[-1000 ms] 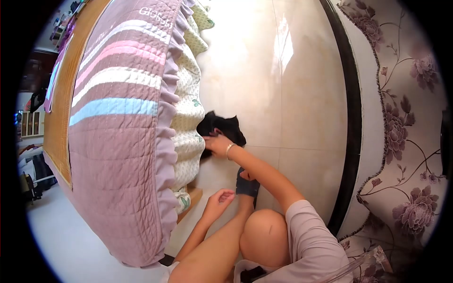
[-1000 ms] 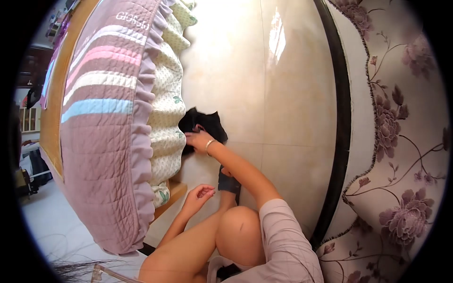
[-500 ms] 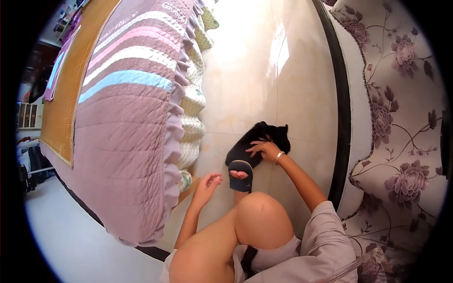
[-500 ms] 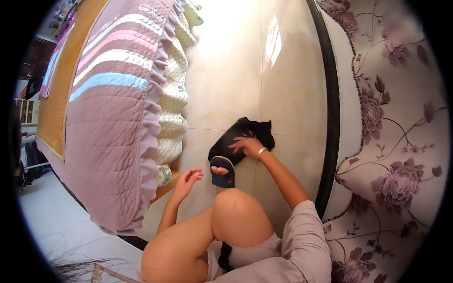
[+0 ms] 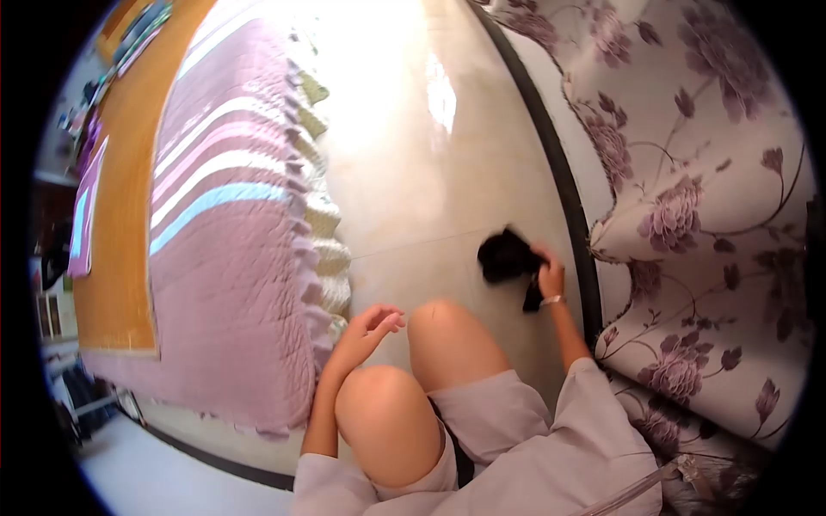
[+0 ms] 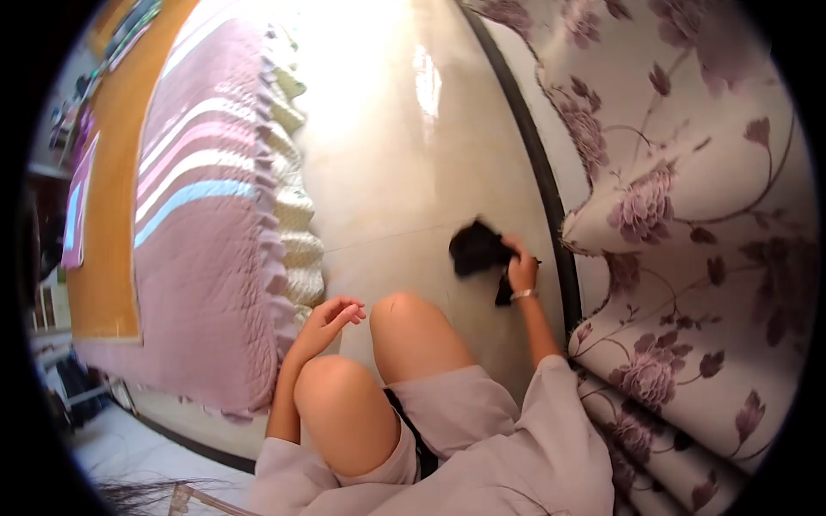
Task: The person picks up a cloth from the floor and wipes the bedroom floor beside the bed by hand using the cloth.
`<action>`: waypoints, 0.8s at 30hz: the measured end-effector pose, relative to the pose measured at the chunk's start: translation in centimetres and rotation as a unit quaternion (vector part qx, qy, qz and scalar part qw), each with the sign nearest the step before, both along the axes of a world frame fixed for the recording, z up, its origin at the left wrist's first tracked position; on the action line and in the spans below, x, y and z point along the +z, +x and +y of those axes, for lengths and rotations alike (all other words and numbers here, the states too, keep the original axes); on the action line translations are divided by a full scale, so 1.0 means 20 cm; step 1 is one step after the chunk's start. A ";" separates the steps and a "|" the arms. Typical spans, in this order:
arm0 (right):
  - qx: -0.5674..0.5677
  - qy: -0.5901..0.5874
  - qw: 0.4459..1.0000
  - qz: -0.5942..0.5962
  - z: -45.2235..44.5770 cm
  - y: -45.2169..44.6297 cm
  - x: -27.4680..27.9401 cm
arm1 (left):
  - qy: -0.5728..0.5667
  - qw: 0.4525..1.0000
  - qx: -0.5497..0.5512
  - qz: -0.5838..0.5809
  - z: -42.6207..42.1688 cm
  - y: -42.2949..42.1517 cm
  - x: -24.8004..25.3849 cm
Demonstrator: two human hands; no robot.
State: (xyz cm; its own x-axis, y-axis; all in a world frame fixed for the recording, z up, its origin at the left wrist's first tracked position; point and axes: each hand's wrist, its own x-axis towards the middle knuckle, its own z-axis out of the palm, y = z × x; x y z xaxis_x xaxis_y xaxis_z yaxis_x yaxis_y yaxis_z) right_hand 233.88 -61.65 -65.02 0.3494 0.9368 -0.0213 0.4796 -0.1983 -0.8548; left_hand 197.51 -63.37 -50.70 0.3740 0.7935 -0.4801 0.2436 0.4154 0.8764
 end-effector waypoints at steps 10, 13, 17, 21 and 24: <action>0.100 -0.150 0.933 -0.311 0.24 -0.02 -0.46 | 0.238 0.879 -0.122 0.395 0.00 -0.01 -0.79; 0.164 -0.153 0.920 -0.322 -0.04 -0.08 -0.40 | 0.197 0.843 -0.156 0.476 -0.03 0.05 -0.87; 0.091 -0.140 0.970 -0.179 -0.54 -0.26 -0.33 | 0.208 0.821 -0.168 0.505 -0.10 0.08 -1.01; 0.035 -0.146 0.984 -0.094 -0.99 -0.50 -0.31 | 0.243 0.798 -0.140 0.532 -0.13 0.12 -1.05; 0.003 -0.198 0.980 -0.011 -1.18 -0.49 -0.29 | 0.269 0.800 -0.156 0.514 -0.14 0.10 -1.04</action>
State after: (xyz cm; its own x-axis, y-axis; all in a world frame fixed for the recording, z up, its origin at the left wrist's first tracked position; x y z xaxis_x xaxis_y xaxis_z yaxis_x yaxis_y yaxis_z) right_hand 224.04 -85.30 -70.72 0.3476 0.8591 -0.3756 0.4989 -0.5087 -0.7017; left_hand 199.55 -66.23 -71.46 0.2226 0.9333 -0.2818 0.9679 -0.1769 0.1785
